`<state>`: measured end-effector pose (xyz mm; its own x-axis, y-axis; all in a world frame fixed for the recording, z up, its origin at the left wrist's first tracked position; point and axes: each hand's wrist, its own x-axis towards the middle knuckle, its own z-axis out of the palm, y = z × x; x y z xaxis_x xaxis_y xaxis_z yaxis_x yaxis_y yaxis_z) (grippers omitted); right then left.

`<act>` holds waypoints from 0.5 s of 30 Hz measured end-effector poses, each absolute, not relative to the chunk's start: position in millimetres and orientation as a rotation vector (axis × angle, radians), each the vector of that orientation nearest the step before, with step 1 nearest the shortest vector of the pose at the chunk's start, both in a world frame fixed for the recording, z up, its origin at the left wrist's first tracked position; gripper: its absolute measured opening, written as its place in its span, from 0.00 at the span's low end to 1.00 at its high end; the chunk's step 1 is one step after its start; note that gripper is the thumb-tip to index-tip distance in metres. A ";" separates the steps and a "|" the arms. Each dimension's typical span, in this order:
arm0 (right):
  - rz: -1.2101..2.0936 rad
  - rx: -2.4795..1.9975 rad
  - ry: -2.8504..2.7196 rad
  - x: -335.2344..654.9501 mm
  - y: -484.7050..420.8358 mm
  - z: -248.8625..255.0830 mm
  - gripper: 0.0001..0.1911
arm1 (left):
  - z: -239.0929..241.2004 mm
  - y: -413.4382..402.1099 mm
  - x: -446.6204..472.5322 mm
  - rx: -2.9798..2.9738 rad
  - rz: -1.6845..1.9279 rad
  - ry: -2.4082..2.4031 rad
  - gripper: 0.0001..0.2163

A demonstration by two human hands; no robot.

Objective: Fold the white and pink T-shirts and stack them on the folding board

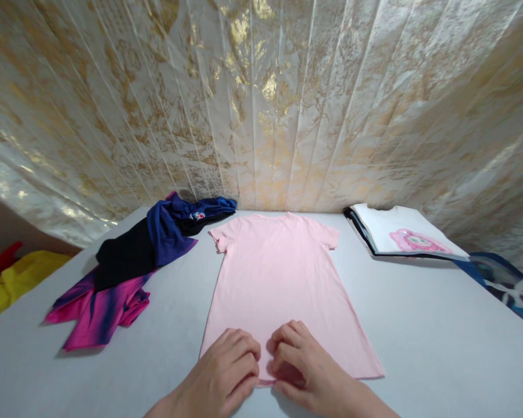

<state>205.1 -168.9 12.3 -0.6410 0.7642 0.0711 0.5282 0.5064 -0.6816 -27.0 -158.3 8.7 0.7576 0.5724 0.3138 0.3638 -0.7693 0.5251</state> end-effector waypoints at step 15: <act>0.844 -0.864 -2.449 207.0 -169.3 21.4 0.06 | 1.1 -170.5 -34.0 2.542 0.598 0.703 0.05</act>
<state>207.0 -169.3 21.4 -0.7249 0.6674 0.1706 0.4208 0.6250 -0.6574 -34.0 -170.5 1.1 0.7779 0.5596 0.2859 0.3724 -0.7770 0.5076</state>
